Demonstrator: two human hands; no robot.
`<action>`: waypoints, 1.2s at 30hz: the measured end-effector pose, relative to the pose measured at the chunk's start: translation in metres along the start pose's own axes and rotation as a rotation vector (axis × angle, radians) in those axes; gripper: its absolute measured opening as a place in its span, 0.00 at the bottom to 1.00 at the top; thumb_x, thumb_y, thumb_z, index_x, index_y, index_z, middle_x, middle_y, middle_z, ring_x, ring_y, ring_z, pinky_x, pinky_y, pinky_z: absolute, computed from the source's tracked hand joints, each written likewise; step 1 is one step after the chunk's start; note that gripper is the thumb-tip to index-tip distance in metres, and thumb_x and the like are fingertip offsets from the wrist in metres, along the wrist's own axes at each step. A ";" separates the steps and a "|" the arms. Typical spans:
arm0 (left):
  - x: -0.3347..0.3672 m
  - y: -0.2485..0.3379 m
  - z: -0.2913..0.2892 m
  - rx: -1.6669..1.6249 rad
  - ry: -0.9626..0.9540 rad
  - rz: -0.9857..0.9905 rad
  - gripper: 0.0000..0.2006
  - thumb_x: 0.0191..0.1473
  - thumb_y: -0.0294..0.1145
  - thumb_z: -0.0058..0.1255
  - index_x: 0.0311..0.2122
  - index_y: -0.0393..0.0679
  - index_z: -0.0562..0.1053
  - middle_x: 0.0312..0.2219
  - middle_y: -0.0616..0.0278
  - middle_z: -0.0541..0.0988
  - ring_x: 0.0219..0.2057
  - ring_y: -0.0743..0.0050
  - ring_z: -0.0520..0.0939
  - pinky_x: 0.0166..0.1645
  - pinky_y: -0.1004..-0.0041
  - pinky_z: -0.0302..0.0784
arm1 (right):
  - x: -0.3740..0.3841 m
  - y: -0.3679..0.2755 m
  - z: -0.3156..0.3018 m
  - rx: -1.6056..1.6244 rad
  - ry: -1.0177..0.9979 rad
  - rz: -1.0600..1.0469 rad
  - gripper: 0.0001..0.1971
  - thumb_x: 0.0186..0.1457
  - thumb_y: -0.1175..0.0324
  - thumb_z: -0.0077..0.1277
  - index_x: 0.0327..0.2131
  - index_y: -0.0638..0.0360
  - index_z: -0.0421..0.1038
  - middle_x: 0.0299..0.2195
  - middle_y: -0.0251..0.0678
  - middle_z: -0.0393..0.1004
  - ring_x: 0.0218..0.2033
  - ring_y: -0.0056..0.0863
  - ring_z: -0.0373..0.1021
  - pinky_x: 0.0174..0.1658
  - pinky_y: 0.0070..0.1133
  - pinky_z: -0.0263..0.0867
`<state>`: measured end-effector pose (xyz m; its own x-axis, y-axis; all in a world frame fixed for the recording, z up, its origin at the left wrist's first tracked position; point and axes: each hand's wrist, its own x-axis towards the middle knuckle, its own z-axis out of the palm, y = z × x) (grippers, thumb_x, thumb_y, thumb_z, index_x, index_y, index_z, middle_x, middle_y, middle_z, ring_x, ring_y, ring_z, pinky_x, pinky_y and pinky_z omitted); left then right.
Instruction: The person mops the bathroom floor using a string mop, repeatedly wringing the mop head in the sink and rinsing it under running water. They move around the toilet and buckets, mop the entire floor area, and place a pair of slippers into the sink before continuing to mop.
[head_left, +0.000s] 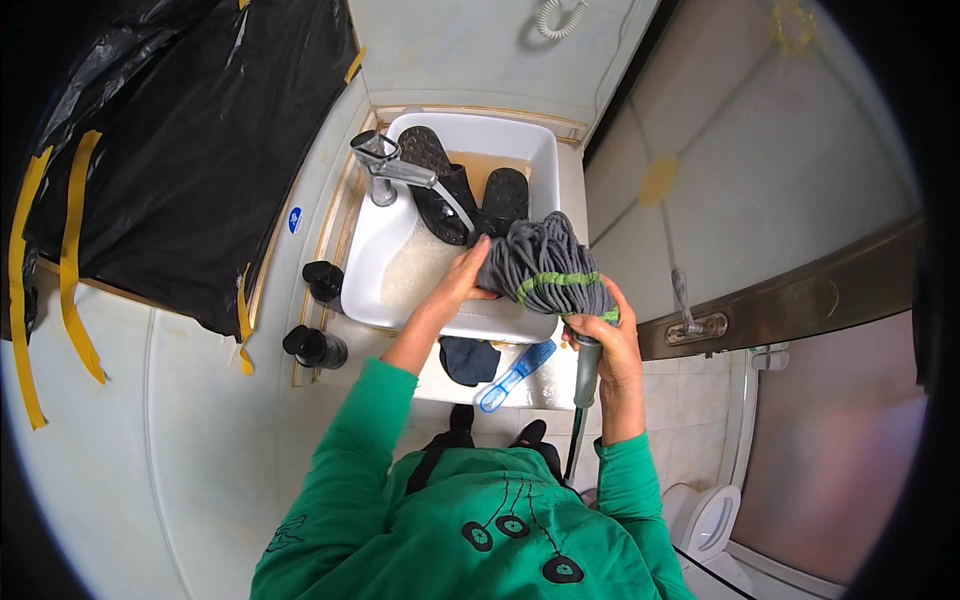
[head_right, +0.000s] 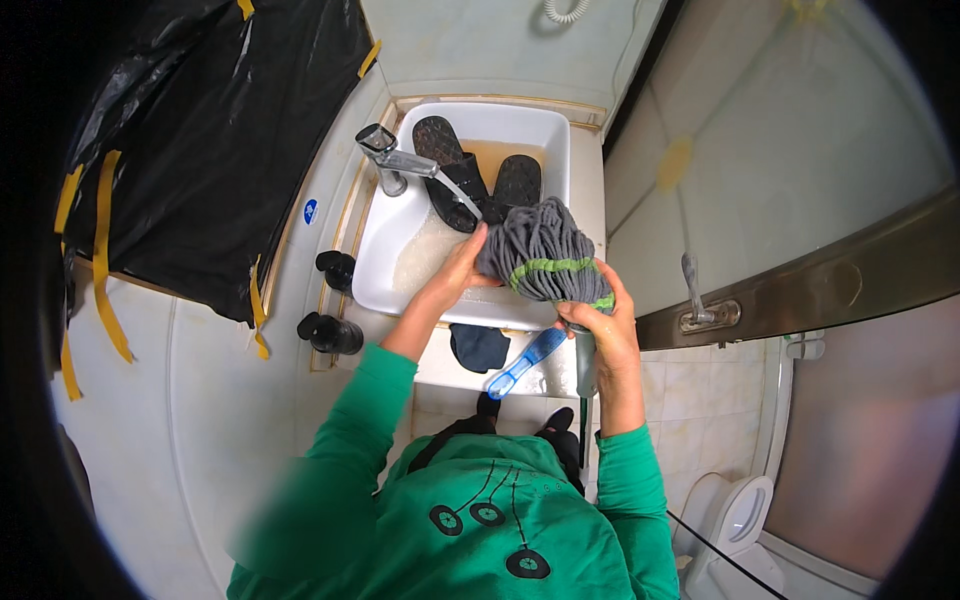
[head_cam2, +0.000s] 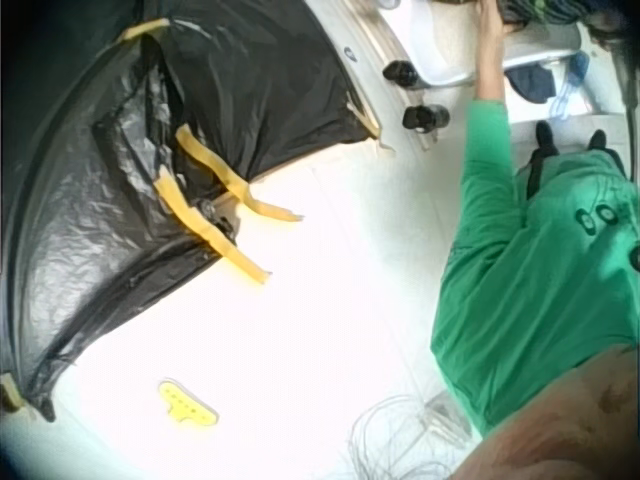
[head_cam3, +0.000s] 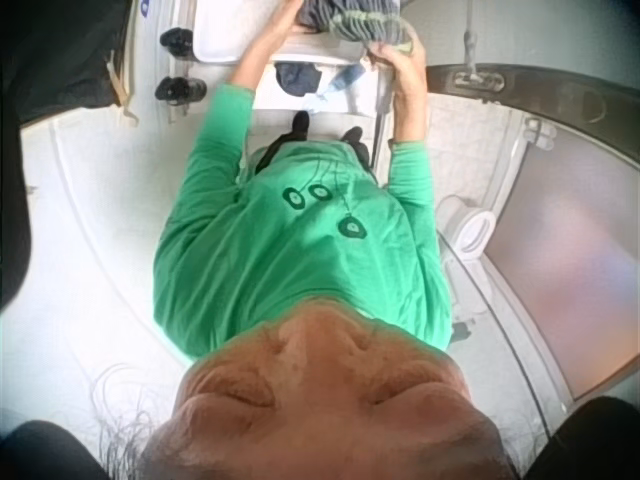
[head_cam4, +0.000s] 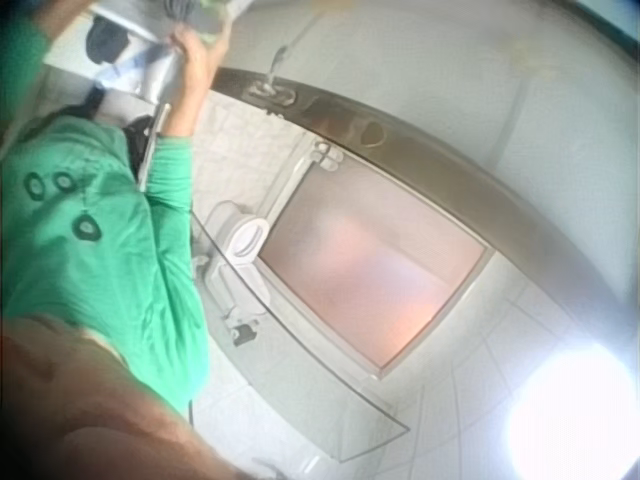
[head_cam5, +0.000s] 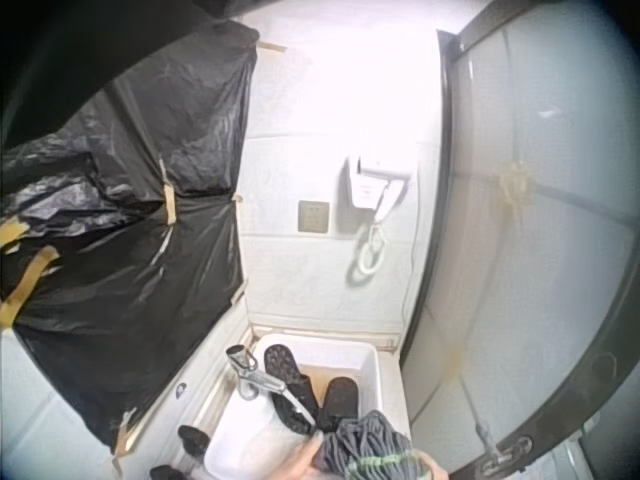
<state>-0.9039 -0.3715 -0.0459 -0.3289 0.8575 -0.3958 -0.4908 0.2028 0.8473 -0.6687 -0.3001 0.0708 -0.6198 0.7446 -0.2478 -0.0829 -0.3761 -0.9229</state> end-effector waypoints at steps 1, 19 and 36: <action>0.002 -0.003 -0.012 0.088 0.008 0.003 0.29 0.60 0.57 0.43 0.55 0.43 0.68 0.46 0.55 0.77 0.43 0.62 0.80 0.45 0.62 0.77 | -0.002 -0.005 0.002 0.001 0.012 -0.022 0.38 0.39 0.79 0.55 0.58 0.73 0.54 0.25 0.44 0.74 0.20 0.29 0.70 0.23 0.21 0.64; 0.058 -0.040 -0.069 1.707 0.168 0.160 0.31 0.55 0.34 0.44 0.64 0.42 0.56 0.63 0.56 0.57 0.65 0.42 0.50 0.67 0.48 0.40 | -0.019 -0.036 0.011 0.057 0.068 -0.164 0.41 0.35 0.78 0.56 0.59 0.71 0.55 0.30 0.45 0.75 0.21 0.29 0.73 0.24 0.21 0.67; 0.057 -0.029 -0.071 1.836 0.200 0.403 0.27 0.52 0.37 0.47 0.58 0.40 0.65 0.55 0.55 0.65 0.61 0.45 0.59 0.67 0.46 0.39 | -0.015 -0.025 0.012 -0.017 0.059 -0.111 0.42 0.32 0.77 0.55 0.58 0.72 0.56 0.33 0.45 0.74 0.21 0.29 0.71 0.23 0.21 0.65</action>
<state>-0.9653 -0.3616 -0.1184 -0.3314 0.9433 -0.0193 0.9371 0.3315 0.1098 -0.6669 -0.3087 0.1017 -0.5605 0.8125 -0.1601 -0.1347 -0.2802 -0.9504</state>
